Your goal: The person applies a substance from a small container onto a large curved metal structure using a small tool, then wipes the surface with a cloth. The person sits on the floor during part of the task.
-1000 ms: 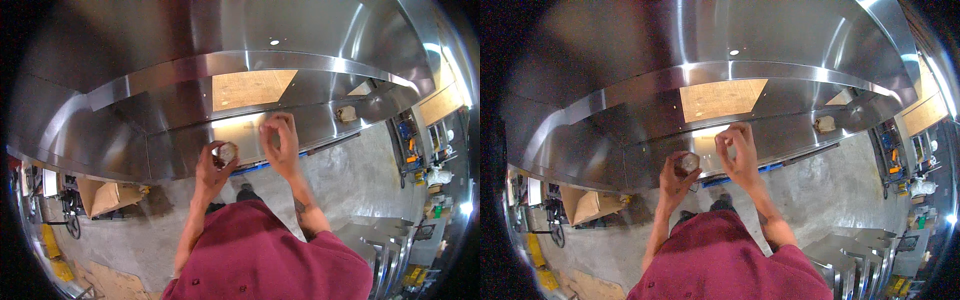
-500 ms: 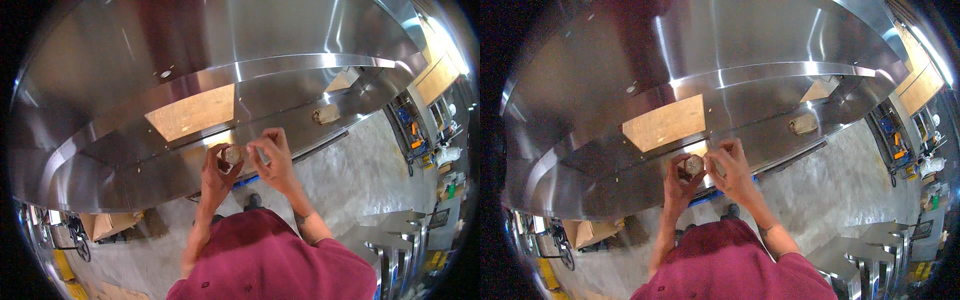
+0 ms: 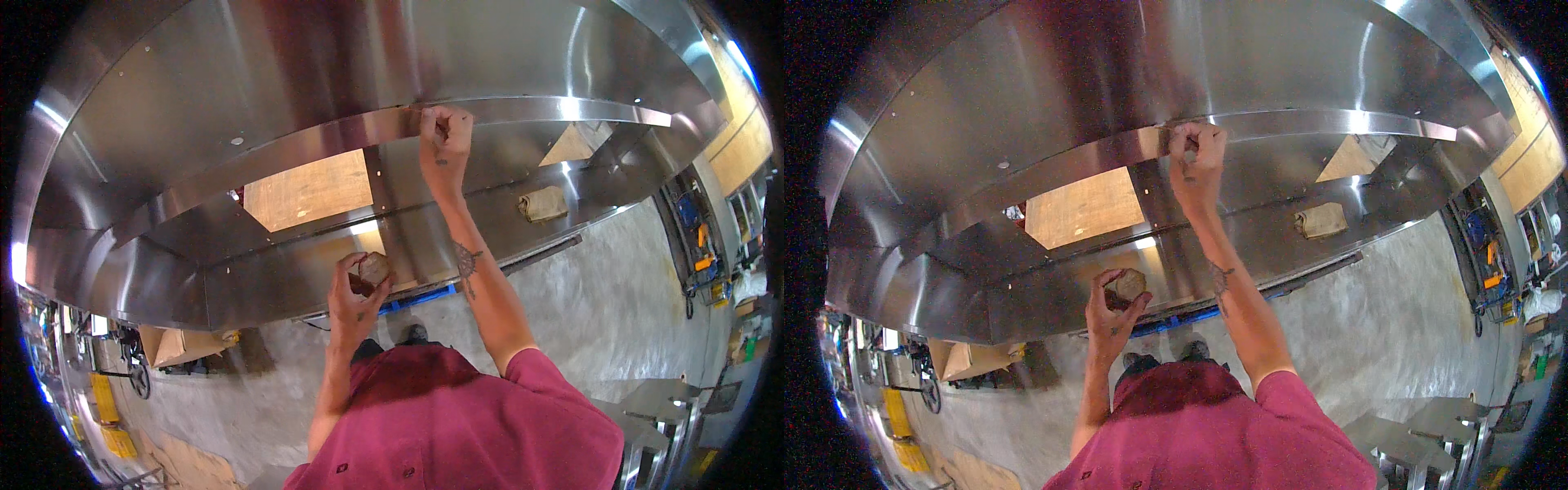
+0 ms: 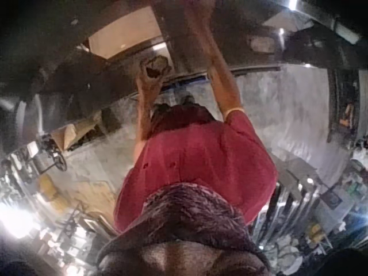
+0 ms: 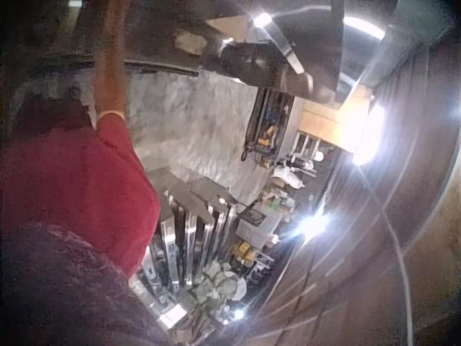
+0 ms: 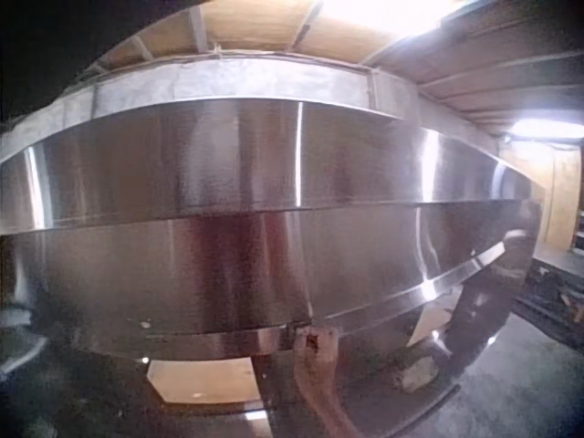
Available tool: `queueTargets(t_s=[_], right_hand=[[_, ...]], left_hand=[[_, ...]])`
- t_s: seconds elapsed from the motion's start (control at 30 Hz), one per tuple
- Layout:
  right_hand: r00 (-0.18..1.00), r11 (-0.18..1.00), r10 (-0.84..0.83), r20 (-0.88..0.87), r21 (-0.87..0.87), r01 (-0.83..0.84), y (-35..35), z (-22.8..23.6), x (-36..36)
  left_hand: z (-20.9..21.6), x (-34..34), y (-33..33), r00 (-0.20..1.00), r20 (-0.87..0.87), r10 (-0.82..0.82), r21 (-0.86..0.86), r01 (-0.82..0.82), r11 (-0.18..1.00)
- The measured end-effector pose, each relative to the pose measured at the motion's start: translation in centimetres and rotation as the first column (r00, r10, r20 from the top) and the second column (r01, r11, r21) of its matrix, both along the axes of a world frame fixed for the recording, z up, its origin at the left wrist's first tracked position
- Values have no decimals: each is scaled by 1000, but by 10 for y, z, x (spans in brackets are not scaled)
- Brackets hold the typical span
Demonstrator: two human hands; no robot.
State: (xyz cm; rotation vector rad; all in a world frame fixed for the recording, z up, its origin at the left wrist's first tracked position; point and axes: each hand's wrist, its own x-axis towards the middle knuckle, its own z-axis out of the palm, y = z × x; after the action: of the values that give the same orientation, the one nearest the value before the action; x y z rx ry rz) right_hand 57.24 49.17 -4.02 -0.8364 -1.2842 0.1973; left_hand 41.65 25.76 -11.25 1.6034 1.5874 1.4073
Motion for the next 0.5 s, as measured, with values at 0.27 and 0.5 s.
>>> queueTargets(t_s=[0.27, 0.5], right_hand=[[999, 999, -7, 46, 46, 4, 8, -6, -4], [999, 999, -34, -16, 7, 34, 6, -3, -12]], left_hand=[[-5, 6, -3, 999, 28, 47, -11, -47, 999], [-6, 1, -1, 998, 69, 8, -52, -4, 999]])
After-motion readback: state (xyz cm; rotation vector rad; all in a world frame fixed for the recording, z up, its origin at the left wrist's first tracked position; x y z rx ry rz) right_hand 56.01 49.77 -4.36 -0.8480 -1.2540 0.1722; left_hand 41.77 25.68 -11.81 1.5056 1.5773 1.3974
